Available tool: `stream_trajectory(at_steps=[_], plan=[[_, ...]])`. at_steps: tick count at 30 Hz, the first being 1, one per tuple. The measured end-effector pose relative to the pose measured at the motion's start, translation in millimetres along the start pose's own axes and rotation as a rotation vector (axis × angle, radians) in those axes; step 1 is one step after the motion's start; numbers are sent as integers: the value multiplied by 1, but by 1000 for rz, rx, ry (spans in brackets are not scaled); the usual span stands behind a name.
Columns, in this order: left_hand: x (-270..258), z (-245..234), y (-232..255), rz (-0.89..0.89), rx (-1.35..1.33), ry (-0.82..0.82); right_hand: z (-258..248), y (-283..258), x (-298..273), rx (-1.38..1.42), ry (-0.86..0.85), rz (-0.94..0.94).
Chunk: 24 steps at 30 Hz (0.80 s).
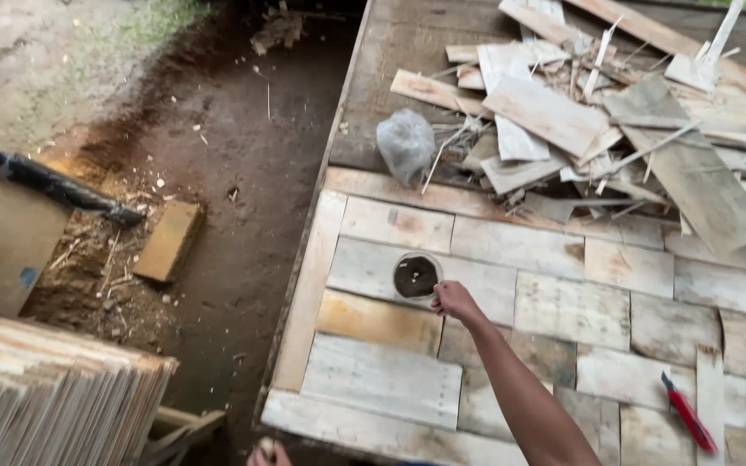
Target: Applying adhesive to the edge of a wooden board and attaching a thin wooden strip.
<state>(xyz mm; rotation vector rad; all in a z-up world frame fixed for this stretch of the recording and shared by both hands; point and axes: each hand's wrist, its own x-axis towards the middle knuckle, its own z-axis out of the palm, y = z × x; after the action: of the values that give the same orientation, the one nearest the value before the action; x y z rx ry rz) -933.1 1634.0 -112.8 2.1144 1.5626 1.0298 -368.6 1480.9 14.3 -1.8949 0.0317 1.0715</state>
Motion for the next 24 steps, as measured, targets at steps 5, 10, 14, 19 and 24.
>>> stream_trajectory(at_steps=[5, 10, 14, 19, 24], plan=[[44, 2, 64, -125, -102, -179, 57, 26, -107, -272, -130, 66], [68, -3, 107, -38, -227, -372, 93, 64, -151, -316, -145, 122], [79, 6, 140, 70, -359, -602, 102, 71, -169, -567, 118, 38], [86, 8, 163, 83, -463, -640, 126, 73, -163, -755, 336, -523], [90, 16, 157, 125, -499, -708, 152, 78, -146, -1055, 257, -528]])
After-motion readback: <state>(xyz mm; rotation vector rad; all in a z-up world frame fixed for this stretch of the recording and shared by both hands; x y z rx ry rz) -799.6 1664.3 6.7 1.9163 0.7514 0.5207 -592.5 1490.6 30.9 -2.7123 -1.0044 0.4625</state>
